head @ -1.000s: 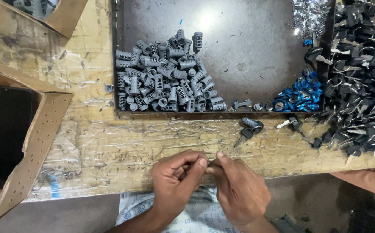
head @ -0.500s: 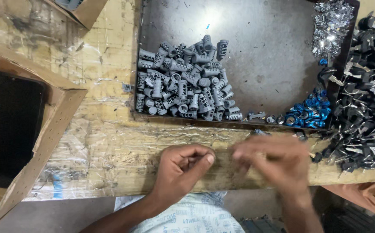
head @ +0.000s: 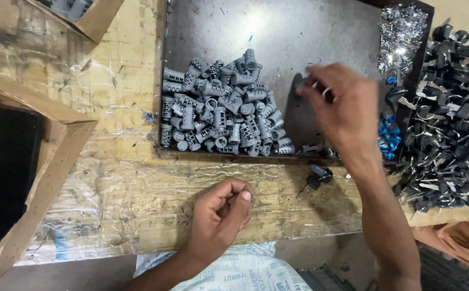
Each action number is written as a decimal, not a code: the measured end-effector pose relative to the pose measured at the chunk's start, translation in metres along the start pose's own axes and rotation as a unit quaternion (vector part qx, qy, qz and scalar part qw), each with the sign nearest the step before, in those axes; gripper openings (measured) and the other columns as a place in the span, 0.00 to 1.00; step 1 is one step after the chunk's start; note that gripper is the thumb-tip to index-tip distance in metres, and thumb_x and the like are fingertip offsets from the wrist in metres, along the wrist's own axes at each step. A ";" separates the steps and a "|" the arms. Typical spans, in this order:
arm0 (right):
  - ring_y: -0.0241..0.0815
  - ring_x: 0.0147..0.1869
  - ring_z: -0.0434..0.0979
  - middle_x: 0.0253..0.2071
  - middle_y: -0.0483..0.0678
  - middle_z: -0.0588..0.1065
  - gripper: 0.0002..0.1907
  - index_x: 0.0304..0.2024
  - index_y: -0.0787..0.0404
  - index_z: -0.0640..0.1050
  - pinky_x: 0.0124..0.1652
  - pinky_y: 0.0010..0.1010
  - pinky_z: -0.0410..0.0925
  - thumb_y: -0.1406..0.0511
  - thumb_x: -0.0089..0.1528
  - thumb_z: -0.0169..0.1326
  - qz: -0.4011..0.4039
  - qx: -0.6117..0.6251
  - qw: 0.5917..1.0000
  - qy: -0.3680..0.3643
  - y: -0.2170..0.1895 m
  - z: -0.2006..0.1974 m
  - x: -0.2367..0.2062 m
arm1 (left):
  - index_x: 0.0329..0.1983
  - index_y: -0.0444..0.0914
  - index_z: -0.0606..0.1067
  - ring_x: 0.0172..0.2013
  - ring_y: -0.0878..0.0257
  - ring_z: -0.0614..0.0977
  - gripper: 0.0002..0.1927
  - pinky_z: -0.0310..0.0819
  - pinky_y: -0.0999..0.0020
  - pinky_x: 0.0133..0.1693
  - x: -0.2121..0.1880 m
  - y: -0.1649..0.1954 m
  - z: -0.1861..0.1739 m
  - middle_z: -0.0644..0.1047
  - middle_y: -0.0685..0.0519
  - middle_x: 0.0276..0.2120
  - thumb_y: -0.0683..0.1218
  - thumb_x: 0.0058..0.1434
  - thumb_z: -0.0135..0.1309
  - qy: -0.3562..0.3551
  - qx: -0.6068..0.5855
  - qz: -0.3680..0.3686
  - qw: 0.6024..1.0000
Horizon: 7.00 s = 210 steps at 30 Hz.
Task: The person picks gray plastic anchor bodies from a metal tray, presses a blue cap into each one by hand, and places the assembled piece aside, repeating this cycle continuously. Assembled pieces accumulate on the workbench next to trays of loose parts.
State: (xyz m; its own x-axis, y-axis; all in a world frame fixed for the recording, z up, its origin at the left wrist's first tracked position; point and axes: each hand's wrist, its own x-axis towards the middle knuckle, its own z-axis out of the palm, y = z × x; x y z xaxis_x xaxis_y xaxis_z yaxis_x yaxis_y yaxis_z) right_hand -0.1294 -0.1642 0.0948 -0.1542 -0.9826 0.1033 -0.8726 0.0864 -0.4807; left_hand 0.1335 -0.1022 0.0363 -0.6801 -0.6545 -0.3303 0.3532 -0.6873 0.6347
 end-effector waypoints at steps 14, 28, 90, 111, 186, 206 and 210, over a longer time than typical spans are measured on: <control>0.42 0.45 0.84 0.44 0.58 0.81 0.17 0.45 0.71 0.81 0.41 0.24 0.79 0.80 0.53 0.63 0.173 0.317 0.928 0.089 -0.075 0.016 -0.196 | 0.36 0.27 0.78 0.19 0.73 0.71 0.09 0.61 0.75 0.19 0.000 0.035 0.028 0.78 0.51 0.25 0.40 0.67 0.55 -0.071 -0.018 -0.209 0.975; 0.42 0.45 0.85 0.44 0.58 0.81 0.17 0.45 0.68 0.83 0.42 0.26 0.79 0.79 0.54 0.66 0.118 0.303 0.939 0.114 -0.088 0.019 -0.210 | 0.32 0.35 0.82 0.16 0.73 0.70 0.05 0.62 0.73 0.19 -0.023 0.048 0.047 0.78 0.55 0.17 0.42 0.60 0.62 -0.034 0.472 0.020 0.881; 0.59 0.48 0.76 0.46 0.61 0.77 0.20 0.49 0.72 0.79 0.48 0.44 0.71 0.80 0.53 0.54 0.002 -0.198 0.978 0.061 0.011 -0.023 -0.087 | 0.41 0.27 0.79 0.34 0.63 0.86 0.05 0.81 0.73 0.36 -0.005 -0.003 0.009 0.82 0.46 0.32 0.31 0.61 0.58 0.082 0.274 0.164 0.944; 0.56 0.36 0.79 0.35 0.55 0.78 0.07 0.40 0.65 0.83 0.36 0.40 0.69 0.67 0.63 0.66 0.079 -0.157 0.983 0.051 0.025 -0.024 -0.087 | 0.41 0.27 0.78 0.34 0.64 0.86 0.04 0.80 0.74 0.35 -0.005 -0.004 0.011 0.81 0.47 0.31 0.31 0.63 0.57 0.106 0.262 0.172 0.944; 0.36 0.20 0.75 0.24 0.47 0.75 0.03 0.36 0.67 0.79 0.21 0.31 0.63 0.71 0.63 0.57 0.087 0.269 0.959 -0.027 -0.081 -0.005 -0.202 | 0.43 0.29 0.79 0.28 0.67 0.77 0.09 0.70 0.73 0.29 -0.031 0.013 0.003 0.79 0.50 0.32 0.42 0.70 0.54 -0.100 0.422 0.222 0.873; 0.52 0.37 0.79 0.35 0.50 0.74 0.11 0.40 0.62 0.74 0.33 0.42 0.71 0.67 0.55 0.57 -0.096 -0.001 0.930 -0.356 -0.079 -0.069 -0.173 | 0.54 0.31 0.76 0.25 0.60 0.82 0.16 0.77 0.65 0.24 -0.028 -0.008 0.008 0.81 0.46 0.34 0.42 0.64 0.57 -0.138 0.490 0.049 0.860; 0.39 0.36 0.84 0.35 0.47 0.80 0.09 0.43 0.62 0.80 0.34 0.27 0.74 0.65 0.69 0.51 -0.144 0.279 0.857 -0.409 -0.036 -0.086 -0.092 | 0.46 0.32 0.81 0.24 0.68 0.79 0.11 0.75 0.68 0.25 -0.017 0.001 0.002 0.81 0.50 0.26 0.45 0.68 0.55 0.026 0.438 0.093 0.894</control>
State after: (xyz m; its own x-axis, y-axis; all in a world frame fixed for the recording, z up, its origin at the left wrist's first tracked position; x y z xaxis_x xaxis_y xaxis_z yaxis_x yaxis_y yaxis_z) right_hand -0.1240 -0.0632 0.1773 0.6056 -0.7562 -0.2478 -0.4275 -0.0465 -0.9028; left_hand 0.1441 -0.0915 0.0438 -0.6225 -0.7617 -0.1798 -0.1979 -0.0690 0.9778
